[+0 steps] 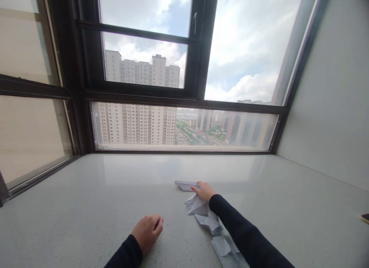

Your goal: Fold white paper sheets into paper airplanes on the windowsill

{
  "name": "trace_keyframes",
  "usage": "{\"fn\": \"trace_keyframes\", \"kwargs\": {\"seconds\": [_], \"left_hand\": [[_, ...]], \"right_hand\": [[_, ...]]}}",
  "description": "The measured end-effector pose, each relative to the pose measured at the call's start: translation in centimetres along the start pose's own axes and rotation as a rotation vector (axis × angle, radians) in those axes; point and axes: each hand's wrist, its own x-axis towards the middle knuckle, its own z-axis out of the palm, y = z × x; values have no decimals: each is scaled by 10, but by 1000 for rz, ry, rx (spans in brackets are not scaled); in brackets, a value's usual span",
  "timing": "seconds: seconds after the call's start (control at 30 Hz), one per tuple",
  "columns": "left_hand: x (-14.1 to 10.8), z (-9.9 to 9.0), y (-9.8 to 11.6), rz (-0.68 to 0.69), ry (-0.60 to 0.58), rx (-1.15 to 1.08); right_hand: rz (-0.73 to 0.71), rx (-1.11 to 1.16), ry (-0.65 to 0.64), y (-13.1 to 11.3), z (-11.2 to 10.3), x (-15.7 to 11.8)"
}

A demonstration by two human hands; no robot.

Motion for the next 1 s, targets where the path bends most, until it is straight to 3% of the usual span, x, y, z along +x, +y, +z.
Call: {"fn": "trace_keyframes", "kwargs": {"seconds": [0.17, 0.3, 0.47, 0.6, 0.73, 0.87, 1.0], "left_hand": [[0, -2, 0, -3, -9, -7], [-1, -4, 0, 11, -18, -7], [-2, -3, 1, 24, -36, 20], [-3, -1, 1, 29, -45, 50], [-3, -2, 1, 30, -38, 74], [-2, -3, 2, 29, -28, 92], [-3, -2, 4, 31, -6, 113]], "right_hand": [[-191, 169, -29, -56, 16, -4], [-342, 298, -15, -72, 3, -14], [-379, 327, -43, -42, -30, -53], [-202, 109, -87, 7, -54, -104], [-79, 71, -284, 45, -65, -148], [-14, 112, -447, 42, -55, -161], [18, 186, -391, 12, -29, -146]]}}
